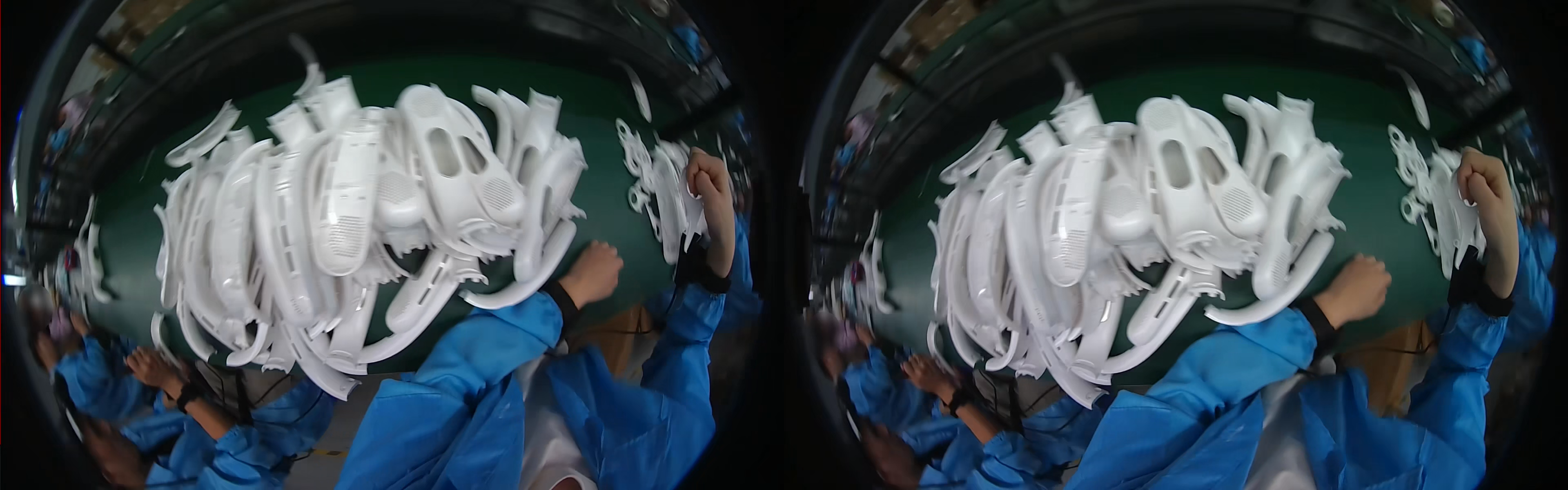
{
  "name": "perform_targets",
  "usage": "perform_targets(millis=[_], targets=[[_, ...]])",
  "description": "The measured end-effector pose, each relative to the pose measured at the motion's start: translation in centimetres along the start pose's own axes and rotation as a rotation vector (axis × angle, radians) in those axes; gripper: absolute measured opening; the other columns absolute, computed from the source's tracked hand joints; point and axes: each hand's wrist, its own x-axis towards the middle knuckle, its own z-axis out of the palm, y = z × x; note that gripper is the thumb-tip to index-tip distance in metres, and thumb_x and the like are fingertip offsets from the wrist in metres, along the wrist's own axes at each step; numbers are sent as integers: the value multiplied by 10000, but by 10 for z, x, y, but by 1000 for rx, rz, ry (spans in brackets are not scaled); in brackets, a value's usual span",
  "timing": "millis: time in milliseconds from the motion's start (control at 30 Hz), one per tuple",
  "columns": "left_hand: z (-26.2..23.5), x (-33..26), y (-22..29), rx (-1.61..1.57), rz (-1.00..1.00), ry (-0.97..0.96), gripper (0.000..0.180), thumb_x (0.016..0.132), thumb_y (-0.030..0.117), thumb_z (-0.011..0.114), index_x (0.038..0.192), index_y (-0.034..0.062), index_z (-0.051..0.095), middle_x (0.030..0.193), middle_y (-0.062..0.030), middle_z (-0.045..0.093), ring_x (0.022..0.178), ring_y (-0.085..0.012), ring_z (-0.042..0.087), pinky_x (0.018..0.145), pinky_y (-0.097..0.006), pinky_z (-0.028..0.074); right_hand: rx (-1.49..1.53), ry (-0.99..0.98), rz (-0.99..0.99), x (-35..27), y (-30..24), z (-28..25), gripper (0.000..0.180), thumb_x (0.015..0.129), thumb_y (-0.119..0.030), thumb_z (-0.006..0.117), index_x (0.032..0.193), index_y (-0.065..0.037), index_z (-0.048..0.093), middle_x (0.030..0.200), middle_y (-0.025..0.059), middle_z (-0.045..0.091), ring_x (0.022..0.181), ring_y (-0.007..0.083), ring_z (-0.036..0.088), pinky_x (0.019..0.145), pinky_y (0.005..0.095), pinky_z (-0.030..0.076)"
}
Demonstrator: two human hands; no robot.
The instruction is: Assembling and packing white plastic product components on a factory assembly line.
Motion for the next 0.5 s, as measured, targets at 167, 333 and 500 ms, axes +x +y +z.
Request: perform_targets(millis=[167, 333, 500], targets=[[8, -9, -5, 2, -46, 7, 84, 735, 105, 575, 689, 42, 606, 792, -131, 568, 838, -310, 547, 778, -440, 424, -144, 318, -131, 147, -93, 86, 301, 812, -199, 561, 888, 88, 612, 718, 95, 593, 691, 151, 563, 604, 296, 439], [4, -15, -2, -74, -18, 36, 62, 733, 87, 566, 732, 36, 601, 840, -146, 564, 855, -311, 540, 787, -434, 417, -485, -38, -533, 244, -197, 168, 234, 736, -210, 611, 715, 18, 657, 732, 208, 625, 778, 360, 642, 727, 431, 523], [23, -10, -10, -88, -50, -1, 116, 731, 65, 541, 792, -1, 614, 898, -191, 565, 936, -340, 531, 886, -439, 398, -598, -89, -461, 318, -223, 219, 349, 820, -323, 642, 799, 24, 675, 847, 189, 629, 841, 352, 638, 760, 432, 517]])
